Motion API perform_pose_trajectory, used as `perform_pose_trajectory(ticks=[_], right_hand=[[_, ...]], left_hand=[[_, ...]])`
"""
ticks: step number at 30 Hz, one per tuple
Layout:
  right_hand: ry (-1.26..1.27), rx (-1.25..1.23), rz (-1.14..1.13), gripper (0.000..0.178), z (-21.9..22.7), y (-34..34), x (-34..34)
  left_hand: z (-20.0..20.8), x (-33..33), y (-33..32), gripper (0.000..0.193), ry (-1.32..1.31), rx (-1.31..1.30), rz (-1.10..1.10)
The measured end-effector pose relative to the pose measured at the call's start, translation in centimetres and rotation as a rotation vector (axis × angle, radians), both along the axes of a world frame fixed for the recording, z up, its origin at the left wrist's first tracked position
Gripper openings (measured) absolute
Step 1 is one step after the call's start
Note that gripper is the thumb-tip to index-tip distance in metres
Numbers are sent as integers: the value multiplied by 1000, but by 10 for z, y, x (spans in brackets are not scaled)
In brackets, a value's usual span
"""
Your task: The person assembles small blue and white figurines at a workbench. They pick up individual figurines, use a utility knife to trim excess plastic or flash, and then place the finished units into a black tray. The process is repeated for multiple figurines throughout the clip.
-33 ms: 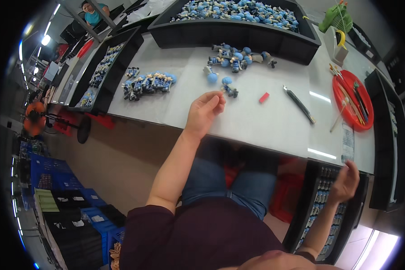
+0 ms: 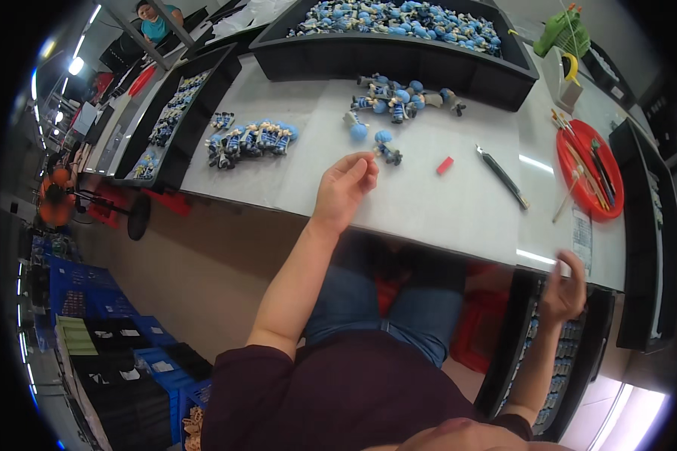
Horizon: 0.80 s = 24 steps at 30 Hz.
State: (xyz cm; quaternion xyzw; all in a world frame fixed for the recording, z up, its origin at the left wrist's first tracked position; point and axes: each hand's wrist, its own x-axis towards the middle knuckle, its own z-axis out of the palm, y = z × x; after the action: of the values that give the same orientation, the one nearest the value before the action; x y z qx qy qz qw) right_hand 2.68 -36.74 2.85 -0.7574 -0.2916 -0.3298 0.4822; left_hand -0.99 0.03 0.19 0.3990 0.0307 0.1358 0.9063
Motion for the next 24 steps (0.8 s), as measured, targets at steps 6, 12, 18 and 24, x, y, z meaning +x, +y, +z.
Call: perform_pose_trajectory(ticks=[6,12,18,24], right_hand=[[34,-397,359,37,33,180,26],[291,-487,302,29,6,240,49],[861,248,483,13,-5,223,29],[594,-3,455,32,7,234,1]], left_hand=[[-1,8,8,19,-38,-253,-40],[-3,4,12,20,-28,-278,-3],[-4,5,3,24,-9,-159,113],[-7,11,2,30,14,44,69]])
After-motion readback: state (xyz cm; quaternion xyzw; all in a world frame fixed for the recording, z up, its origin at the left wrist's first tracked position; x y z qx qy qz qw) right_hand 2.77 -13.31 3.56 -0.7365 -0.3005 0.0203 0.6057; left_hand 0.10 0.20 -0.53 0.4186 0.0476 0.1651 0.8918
